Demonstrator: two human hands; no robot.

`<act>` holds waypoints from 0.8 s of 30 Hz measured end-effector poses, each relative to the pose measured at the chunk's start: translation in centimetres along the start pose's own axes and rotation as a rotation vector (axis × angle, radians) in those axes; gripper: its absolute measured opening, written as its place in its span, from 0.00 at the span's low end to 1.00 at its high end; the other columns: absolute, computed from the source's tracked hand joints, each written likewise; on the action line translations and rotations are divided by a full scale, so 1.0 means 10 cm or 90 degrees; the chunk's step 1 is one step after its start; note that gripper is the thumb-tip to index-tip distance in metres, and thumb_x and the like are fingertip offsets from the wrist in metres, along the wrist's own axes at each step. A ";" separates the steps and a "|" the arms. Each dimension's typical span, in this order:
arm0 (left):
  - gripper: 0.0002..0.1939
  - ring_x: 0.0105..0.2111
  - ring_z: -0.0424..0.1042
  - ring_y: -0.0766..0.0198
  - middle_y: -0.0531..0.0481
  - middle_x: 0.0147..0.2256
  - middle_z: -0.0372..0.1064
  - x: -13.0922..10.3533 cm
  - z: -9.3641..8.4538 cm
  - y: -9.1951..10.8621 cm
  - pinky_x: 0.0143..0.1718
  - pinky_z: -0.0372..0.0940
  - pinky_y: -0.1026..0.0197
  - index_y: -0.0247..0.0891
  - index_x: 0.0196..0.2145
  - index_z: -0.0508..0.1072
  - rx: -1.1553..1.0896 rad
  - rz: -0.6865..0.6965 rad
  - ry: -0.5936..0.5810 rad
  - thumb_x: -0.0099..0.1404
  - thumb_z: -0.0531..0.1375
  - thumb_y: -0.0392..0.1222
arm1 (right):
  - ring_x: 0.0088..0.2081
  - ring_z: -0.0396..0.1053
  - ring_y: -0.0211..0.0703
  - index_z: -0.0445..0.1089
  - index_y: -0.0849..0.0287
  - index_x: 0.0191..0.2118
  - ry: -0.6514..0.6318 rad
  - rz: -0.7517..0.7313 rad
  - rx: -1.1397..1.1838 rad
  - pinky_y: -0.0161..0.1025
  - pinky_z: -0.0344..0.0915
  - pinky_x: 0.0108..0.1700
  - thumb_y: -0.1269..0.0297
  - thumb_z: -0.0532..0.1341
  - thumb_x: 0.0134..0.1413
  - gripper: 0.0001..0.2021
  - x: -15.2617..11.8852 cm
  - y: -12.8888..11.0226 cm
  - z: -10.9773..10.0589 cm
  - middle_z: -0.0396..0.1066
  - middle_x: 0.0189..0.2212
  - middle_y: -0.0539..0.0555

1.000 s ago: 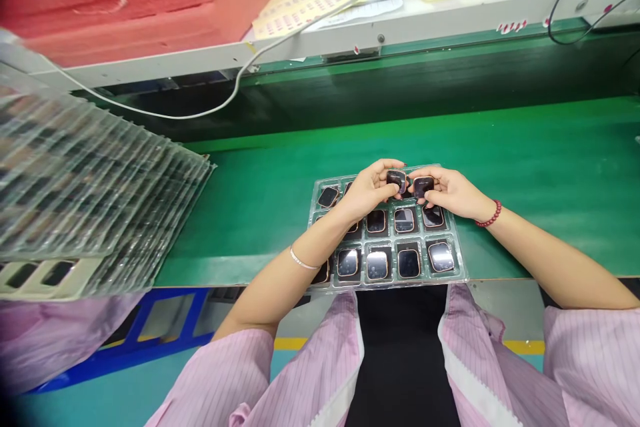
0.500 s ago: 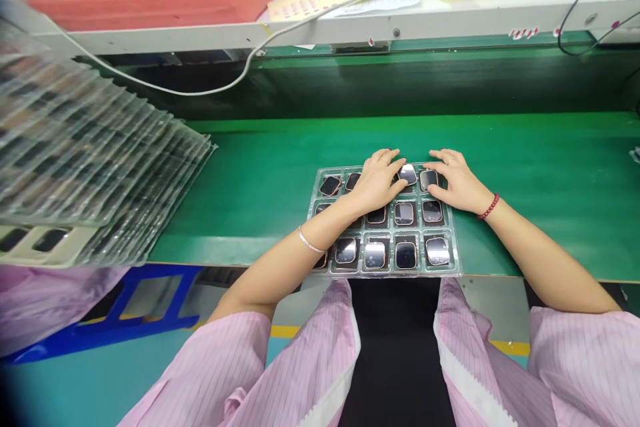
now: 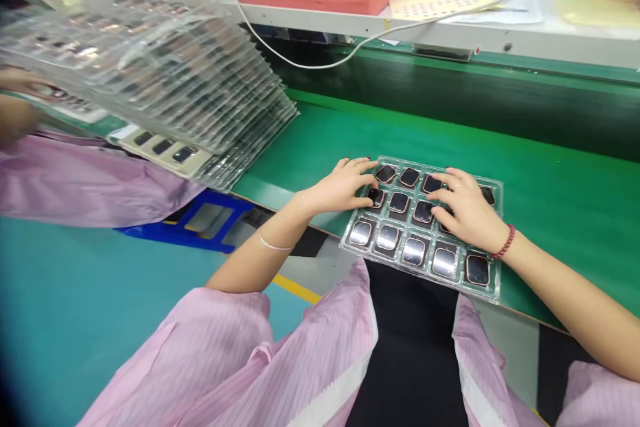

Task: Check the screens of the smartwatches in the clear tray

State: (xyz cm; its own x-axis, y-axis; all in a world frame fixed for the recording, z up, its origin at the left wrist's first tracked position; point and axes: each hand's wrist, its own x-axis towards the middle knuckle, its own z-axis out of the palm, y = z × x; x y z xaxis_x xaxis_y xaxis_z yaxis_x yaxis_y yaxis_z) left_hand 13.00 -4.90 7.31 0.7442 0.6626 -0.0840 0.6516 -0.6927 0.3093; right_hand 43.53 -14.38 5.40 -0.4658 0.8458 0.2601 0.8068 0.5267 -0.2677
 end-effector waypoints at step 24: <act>0.06 0.31 0.72 0.64 0.51 0.31 0.72 0.22 0.41 0.22 0.37 0.66 0.60 0.37 0.35 0.68 -0.569 -0.009 0.262 0.62 0.62 0.40 | 0.42 0.77 0.54 0.59 0.51 0.34 0.160 0.230 0.511 0.51 0.75 0.41 0.58 0.66 0.55 0.13 0.38 0.14 0.25 0.77 0.35 0.55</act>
State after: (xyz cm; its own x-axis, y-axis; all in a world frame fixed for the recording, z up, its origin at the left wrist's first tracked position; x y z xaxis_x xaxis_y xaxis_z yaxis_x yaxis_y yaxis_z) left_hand 16.67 -6.17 3.95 0.5171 0.8343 0.1911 0.1828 -0.3258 0.9276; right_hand 41.94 -10.23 3.66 -0.0656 0.9768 0.2039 0.3501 0.2139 -0.9119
